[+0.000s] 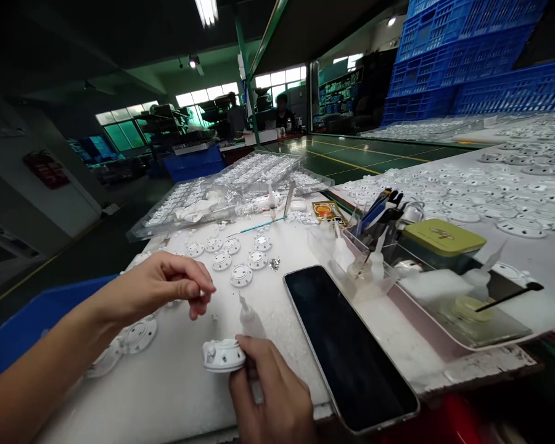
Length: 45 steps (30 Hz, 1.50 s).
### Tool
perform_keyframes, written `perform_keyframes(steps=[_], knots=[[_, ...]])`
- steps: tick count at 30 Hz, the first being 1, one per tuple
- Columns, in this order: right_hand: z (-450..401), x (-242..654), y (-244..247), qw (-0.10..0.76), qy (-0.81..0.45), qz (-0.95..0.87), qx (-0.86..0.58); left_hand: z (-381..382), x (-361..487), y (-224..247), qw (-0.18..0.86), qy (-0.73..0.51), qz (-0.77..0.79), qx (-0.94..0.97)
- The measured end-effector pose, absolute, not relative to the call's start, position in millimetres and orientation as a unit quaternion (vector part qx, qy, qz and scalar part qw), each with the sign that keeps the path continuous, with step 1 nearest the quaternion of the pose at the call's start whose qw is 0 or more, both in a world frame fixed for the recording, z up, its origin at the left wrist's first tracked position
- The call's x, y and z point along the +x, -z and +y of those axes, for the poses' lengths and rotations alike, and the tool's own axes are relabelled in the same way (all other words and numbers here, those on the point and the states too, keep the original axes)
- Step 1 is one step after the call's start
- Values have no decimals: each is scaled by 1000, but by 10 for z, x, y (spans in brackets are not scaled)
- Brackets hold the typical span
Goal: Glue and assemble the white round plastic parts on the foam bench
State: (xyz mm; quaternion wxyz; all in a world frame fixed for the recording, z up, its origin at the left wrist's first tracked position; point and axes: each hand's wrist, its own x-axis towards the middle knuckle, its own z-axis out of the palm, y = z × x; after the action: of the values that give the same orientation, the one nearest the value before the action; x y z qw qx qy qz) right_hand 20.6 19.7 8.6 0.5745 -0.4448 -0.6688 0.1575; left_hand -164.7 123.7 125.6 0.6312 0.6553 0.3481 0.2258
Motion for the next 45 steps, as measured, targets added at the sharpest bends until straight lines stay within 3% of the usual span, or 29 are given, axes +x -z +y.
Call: perform_keyframes(steps=[12, 26, 36, 41, 45], knots=[[186, 127, -96, 556, -148, -622, -531, 1143, -1665, -1250, 669, -186, 386, 607], [223, 164, -199, 488, -84, -711, -499, 1097, -1639, -1236, 587, -130, 353, 716], [224, 141, -177, 515, -90, -682, -512, 1054, -1533, -1138, 593, -154, 384, 691], [204, 143, -180, 528, -113, -658, -524, 1059, -1521, -1098, 539, -163, 358, 745], [178, 143, -179, 532, -134, -630, -549, 1039, -1502, -1094, 572, -162, 353, 722]])
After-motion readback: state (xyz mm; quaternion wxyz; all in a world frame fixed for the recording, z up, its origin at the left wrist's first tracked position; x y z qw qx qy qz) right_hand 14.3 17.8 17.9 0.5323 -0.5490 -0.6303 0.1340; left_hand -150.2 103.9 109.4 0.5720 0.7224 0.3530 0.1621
